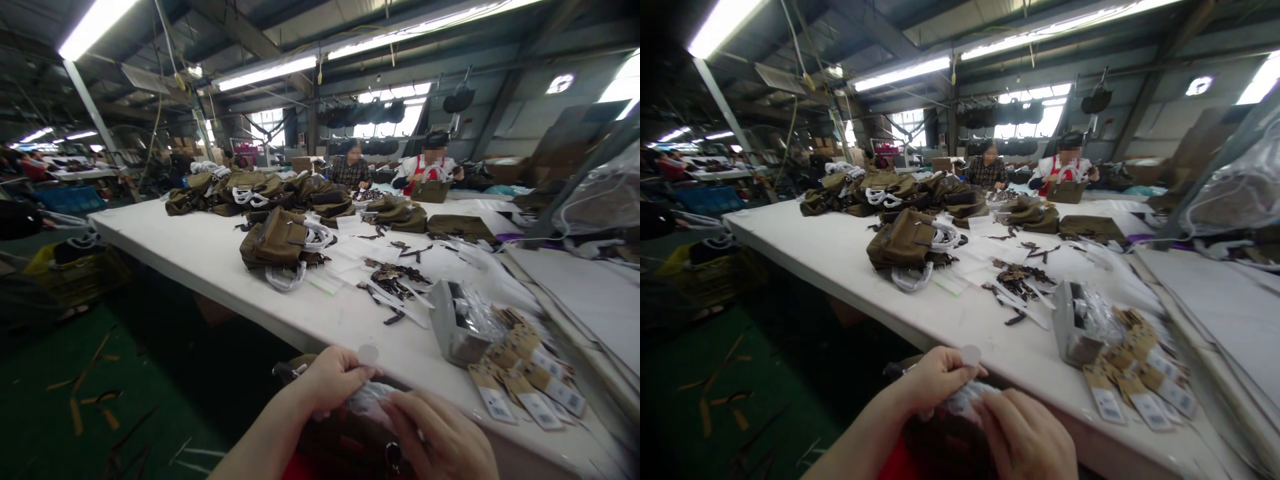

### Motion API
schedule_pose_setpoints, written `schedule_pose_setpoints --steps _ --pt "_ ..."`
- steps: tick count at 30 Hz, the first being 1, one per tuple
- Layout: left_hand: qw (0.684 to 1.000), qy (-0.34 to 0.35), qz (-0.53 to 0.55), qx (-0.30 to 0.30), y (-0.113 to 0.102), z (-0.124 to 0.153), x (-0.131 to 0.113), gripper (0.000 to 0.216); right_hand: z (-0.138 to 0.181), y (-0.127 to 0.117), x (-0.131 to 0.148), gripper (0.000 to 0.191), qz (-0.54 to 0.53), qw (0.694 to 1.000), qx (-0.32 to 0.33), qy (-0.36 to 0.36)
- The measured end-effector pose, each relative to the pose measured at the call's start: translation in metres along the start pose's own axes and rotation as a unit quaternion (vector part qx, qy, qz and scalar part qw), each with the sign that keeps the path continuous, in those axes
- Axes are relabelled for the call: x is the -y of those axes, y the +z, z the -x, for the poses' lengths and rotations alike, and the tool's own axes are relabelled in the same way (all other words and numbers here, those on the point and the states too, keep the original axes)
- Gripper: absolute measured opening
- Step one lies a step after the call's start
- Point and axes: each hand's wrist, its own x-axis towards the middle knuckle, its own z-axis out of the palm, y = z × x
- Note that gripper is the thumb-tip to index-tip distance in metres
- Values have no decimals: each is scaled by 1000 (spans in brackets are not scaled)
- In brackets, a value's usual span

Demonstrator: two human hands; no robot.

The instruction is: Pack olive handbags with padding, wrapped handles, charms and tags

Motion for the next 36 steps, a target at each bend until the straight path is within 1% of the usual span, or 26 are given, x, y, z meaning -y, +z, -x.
schedule_pose_setpoints --steps 1,3,4,6,8,9,11,14,17,19,20,21,22,23,24,25,27,28,29,30,31,32,33,34,35,36 --pt "1000 7 1 25 0 2 -5 44 -5 1 -2 15 -51 997 2 62" --pt "998 27 3 59 -1 6 -16 37 -12 7 -5 24 -161 970 1 184" --pt "997 47 -6 65 -1 7 -21 32 -14 12 -6 28 -217 947 -3 237" --pt "991 103 -48 64 0 10 -30 23 -16 21 -6 34 -320 889 -15 328" --pt "981 151 -108 58 2 13 -35 20 -18 26 -5 38 -397 830 -23 390" --pt "976 163 -134 55 4 15 -37 20 -18 27 -3 38 -423 808 -25 410" --pt "971 171 -160 48 7 17 -38 21 -20 28 2 40 -457 775 -33 436" --pt "966 189 -171 37 10 20 -35 23 -23 28 8 41 -507 727 -43 460" --pt "964 193 -183 31 11 21 -32 26 -26 29 9 44 -562 677 -36 474" --pt "962 191 -192 31 12 21 -31 27 -27 30 7 44 -585 655 -23 478" --pt "961 191 -196 32 13 21 -30 29 -26 31 5 45 -589 653 -14 476" --pt "961 189 -200 30 13 21 -29 31 -26 31 4 45 -586 660 -2 470" --pt "961 186 -205 28 14 22 -28 34 -24 31 4 45 -573 679 9 458" --pt "961 181 -209 23 15 22 -27 38 -23 31 3 44 -547 712 13 441" --pt "961 173 -213 15 17 22 -27 43 -20 31 4 43 -505 756 7 417" --pt "962 166 -218 4 18 22 -26 48 -18 31 5 42 -448 807 -11 385" --pt "960 163 -227 -19 22 22 -26 56 -13 30 6 35 -314 903 -59 286" --pt "960 162 -228 -28 23 22 -26 60 -11 29 6 29 -247 940 -78 221" --pt "960 160 -227 -36 25 23 -27 63 -10 28 6 23 -190 966 -89 149" --pt "961 156 -224 -41 26 23 -27 67 -8 27 5 18 -145 982 -93 80" --pt "963 151 -220 -45 27 24 -28 70 -8 26 4 17 -114 989 -91 23" --pt "964 145 -217 -48 27 26 -29 72 -7 25 3 18 -97 991 -86 -12" --pt "965 140 -217 -48 28 27 -30 73 -7 23 2 17 -94 992 -83 -18" --pt "964 137 -222 -47 27 28 -30 74 -8 21 2 16 -106 991 -83 7" --pt "963 137 -229 -44 27 30 -31 75 -9 20 2 18 -134 986 -84 60" --pt "961 139 -237 -38 27 31 -31 76 -10 19 2 23 -173 973 -78 130"
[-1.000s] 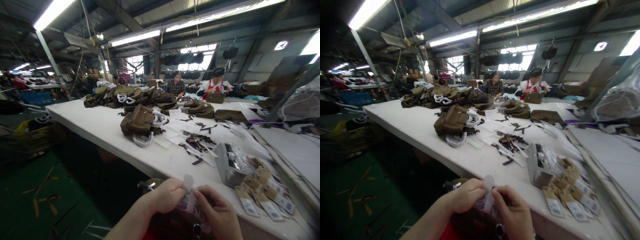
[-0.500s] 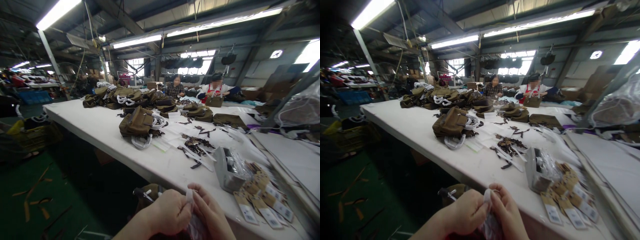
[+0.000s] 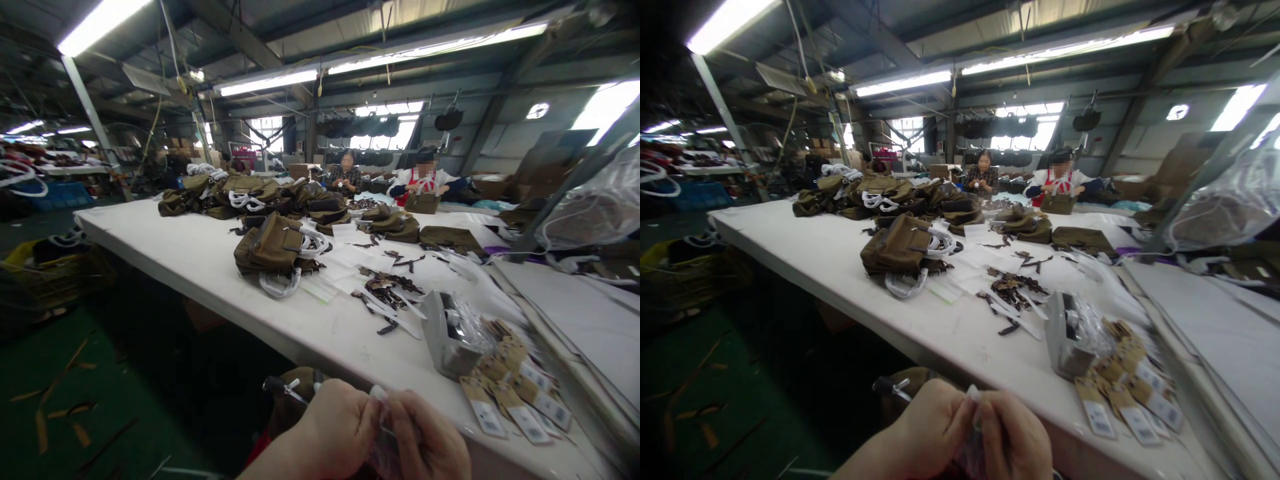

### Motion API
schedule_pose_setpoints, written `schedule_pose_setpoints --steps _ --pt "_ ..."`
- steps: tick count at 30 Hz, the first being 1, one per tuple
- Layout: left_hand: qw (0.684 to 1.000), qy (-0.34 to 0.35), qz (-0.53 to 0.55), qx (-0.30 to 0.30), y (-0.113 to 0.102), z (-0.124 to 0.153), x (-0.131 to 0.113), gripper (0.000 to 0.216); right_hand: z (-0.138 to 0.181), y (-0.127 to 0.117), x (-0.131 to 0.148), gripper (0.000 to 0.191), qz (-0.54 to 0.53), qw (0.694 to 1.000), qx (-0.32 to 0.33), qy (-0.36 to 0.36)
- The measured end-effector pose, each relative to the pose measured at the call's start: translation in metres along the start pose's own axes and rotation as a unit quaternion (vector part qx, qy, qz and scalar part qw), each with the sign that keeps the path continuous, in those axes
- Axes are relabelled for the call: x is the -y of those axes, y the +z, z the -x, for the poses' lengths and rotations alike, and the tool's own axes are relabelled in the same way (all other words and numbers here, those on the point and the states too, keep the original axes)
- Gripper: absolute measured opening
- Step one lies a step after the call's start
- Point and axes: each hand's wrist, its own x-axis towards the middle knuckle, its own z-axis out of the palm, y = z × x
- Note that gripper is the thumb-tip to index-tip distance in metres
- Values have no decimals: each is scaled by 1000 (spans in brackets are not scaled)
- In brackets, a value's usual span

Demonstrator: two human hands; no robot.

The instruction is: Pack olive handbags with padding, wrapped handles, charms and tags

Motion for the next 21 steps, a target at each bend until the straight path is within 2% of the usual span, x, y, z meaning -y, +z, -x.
schedule_pose_setpoints --steps 3,6,8,11,16,21 --pt "1000 16 -21 13 -1 2 1 78 -5 -2 1 41 -126 971 35 201" --pt "999 12 -28 16 -2 2 2 78 -10 -4 -3 48 -201 933 97 281" --pt "1000 4 -14 20 -3 2 1 78 -11 -5 -7 50 -231 913 114 315" --pt "1000 -1 12 26 -5 2 -1 78 -12 -8 -13 51 -247 900 154 325" --pt "998 -7 -15 52 -2 1 -1 79 -19 -22 -4 46 -187 927 221 238" --pt "996 17 -24 85 6 -7 14 81 -24 -30 7 38 -160 934 238 214"
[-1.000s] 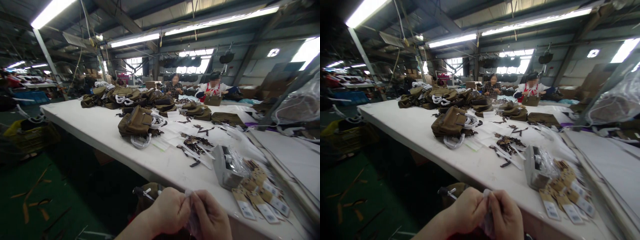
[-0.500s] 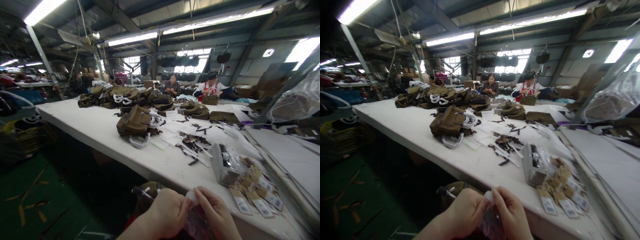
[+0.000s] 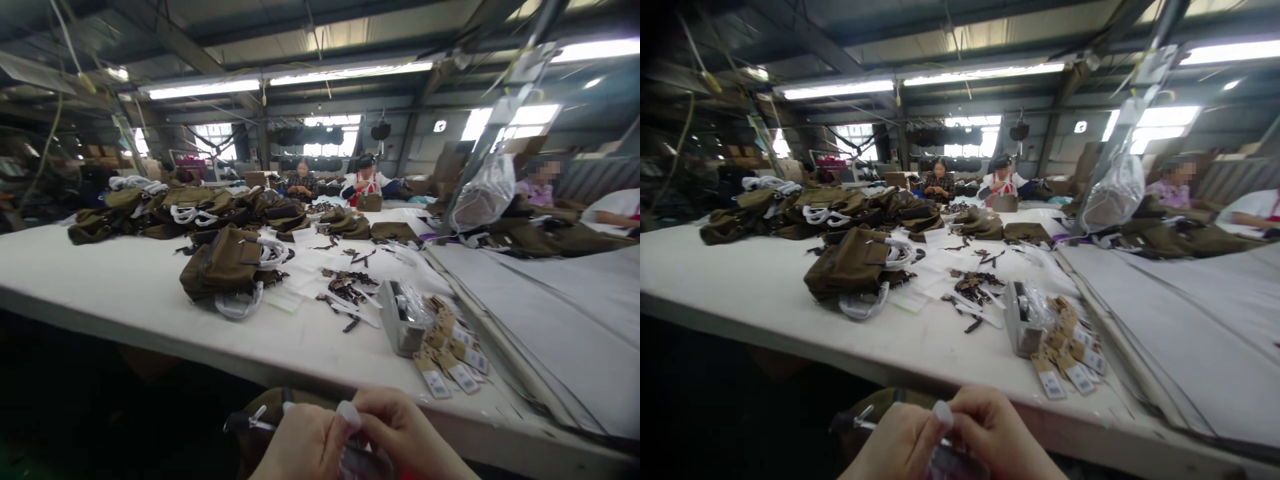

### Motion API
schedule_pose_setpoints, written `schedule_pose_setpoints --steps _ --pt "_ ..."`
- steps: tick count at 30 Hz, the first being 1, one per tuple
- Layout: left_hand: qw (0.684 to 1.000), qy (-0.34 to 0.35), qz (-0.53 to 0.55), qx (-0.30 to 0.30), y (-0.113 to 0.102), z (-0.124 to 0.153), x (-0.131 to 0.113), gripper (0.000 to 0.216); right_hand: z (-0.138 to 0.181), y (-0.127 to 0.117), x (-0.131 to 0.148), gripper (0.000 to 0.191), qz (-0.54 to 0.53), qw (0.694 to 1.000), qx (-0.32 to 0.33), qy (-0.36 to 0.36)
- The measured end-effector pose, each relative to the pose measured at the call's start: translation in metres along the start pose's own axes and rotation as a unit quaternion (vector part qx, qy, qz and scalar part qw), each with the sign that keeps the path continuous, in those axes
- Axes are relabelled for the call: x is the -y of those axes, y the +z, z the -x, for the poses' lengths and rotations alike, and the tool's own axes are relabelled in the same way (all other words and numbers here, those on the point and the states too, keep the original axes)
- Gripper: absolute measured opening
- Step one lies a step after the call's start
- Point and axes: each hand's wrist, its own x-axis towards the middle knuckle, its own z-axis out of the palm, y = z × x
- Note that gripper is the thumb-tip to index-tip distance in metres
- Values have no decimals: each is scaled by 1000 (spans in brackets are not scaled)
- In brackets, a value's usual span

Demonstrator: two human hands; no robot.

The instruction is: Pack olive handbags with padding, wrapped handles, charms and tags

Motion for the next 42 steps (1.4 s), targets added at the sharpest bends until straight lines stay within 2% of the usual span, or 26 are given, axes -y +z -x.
schedule_pose_setpoints --steps 5,10,13,15,17,19,21,24,27,29,31,33,35,38,40,42 --pt "1000 7 1 13 6 -7 9 87 1 5 -4 32 103 994 -27 -39" --pt "1000 -3 -3 8 1 -3 6 79 1 11 -12 24 219 966 -74 -119" --pt "1000 27 6 13 -6 3 1 48 4 14 -16 25 273 934 -140 -185" --pt "999 36 19 9 -10 6 -2 27 7 13 -18 24 314 898 -201 -234" --pt "999 32 37 -10 -12 8 -4 26 12 12 -18 23 353 861 -234 -282" --pt "998 30 49 -25 -13 8 -3 38 16 10 -15 25 374 841 -241 -308" --pt "998 29 54 -31 -14 7 0 47 16 9 -11 25 361 848 -232 -311" --pt "997 38 54 -31 -13 6 6 45 11 8 -6 17 281 903 -210 -249" --pt "997 51 38 -39 -10 6 7 44 3 11 -1 21 200 956 -131 -168" --pt "997 51 30 -45 -7 7 6 45 0 15 1 28 174 969 -95 -149" --pt "998 37 44 -33 -5 8 5 38 1 18 3 31 174 965 -118 -156" --pt "998 6 59 -13 -4 6 6 35 7 19 6 26 197 945 -180 -191" --pt "998 -46 53 -8 -6 3 11 48 15 18 11 17 229 913 -241 -237" --pt "995 -96 14 -37 -15 3 15 55 21 13 20 15 264 878 -280 -284" --pt "997 -45 16 -67 -23 6 11 64 19 10 26 16 268 875 -275 -296" --pt "993 64 39 -95 -28 10 1 73 13 8 31 17 263 878 -253 -311"
